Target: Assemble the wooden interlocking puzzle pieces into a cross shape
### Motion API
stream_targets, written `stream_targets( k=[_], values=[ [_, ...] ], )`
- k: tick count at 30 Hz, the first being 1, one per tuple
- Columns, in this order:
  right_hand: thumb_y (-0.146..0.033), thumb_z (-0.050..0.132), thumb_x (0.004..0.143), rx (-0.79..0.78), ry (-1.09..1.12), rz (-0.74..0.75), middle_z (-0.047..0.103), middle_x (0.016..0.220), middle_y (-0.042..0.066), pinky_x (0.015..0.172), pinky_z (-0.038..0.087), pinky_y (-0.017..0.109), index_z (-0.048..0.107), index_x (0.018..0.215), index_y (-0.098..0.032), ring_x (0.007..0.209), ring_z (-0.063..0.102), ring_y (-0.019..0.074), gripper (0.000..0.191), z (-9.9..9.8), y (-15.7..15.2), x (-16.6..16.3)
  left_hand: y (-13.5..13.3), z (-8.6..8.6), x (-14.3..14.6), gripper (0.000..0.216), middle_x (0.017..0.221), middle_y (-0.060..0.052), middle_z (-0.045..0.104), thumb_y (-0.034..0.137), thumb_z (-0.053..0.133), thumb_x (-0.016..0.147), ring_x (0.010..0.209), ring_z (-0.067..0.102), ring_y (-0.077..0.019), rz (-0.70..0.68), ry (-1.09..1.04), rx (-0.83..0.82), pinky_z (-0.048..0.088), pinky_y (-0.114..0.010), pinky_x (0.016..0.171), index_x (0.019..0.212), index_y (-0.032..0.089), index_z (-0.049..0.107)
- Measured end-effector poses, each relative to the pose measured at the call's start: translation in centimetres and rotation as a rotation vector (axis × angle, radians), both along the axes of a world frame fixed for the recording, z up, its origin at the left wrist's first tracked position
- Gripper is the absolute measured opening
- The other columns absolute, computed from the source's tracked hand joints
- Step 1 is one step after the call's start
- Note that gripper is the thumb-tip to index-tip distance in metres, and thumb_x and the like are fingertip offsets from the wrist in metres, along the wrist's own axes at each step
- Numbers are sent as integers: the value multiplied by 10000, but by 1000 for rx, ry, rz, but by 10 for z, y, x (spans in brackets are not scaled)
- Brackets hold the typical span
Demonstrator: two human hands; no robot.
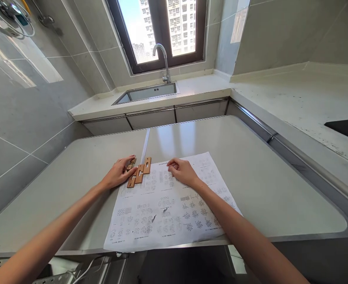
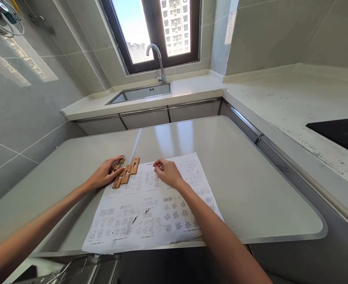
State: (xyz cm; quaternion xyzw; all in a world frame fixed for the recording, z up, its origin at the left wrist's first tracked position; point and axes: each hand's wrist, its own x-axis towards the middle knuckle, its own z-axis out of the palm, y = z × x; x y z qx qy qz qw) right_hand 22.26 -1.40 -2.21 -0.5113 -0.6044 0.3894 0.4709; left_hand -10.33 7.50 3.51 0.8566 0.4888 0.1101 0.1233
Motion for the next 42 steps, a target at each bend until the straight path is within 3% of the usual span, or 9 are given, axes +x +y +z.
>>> stream_targets(
  k=[3,7,10,16,20,23,31,37,42],
  values=[
    [-166,567,854,-5,0,-1,752,797,-17,707,531,293,690,912,-226,640,670,146,149,0,0,0,-1,0,-2,685,1410,-145,646,665,480,990,1043,657,-278,-15,12,1,543,-397,884,1514,227,538],
    [-170,571,853,-12,-3,-6,752,799,-19,717,529,296,693,916,-227,640,666,145,149,1,0,1,-2,-7,-7,571,1310,-135,683,616,493,1004,1167,615,-304,-36,11,129,528,-408,938,1383,205,610],
    [-172,571,857,-22,-4,-12,757,812,-18,709,532,291,695,924,-225,629,667,139,151,1,0,1,-2,-11,-14,509,1235,-125,704,589,503,1006,1148,621,-300,-19,23,224,514,-423,966,1317,206,629],
    [-177,572,861,-25,-6,-14,755,812,-18,696,529,279,699,925,-226,640,668,139,151,3,-1,1,-2,-8,-33,453,1108,-82,744,592,589,937,951,689,-250,-12,98,316,520,-346,799,1185,226,688],
    [-173,570,858,-27,-8,-16,748,793,-21,697,523,280,700,917,-224,636,660,139,151,5,-2,0,-7,-8,-41,408,1044,-71,769,573,608,923,1033,694,-279,-9,101,368,465,-428,1022,1121,232,712],
    [-168,569,854,-29,-8,-13,750,796,-21,700,522,281,700,920,-221,634,659,138,156,5,-2,0,-11,-11,-45,430,1049,-78,769,582,609,924,1094,668,-300,43,74,368,431,-463,1073,1158,238,716],
    [-183,575,865,-33,-3,-20,752,803,-18,705,524,279,703,925,-216,628,664,133,145,5,-3,1,-10,-13,-45,549,1140,-88,761,662,652,864,1034,679,-276,171,-97,228,553,-376,888,1200,234,724],
    [-177,573,858,-28,-3,-22,746,782,-24,704,524,281,703,917,-222,638,671,139,150,5,-3,0,-18,-11,-43,454,1057,-62,787,612,615,887,958,705,-277,210,40,366,546,-373,812,1123,245,741],
    [-183,577,851,-27,7,-10,749,789,-22,702,525,280,706,921,-221,632,666,136,152,3,-2,0,-31,-4,-28,433,1015,-62,786,575,627,868,874,726,-252,228,-20,372,561,-367,797,1095,225,742]
  ],
)
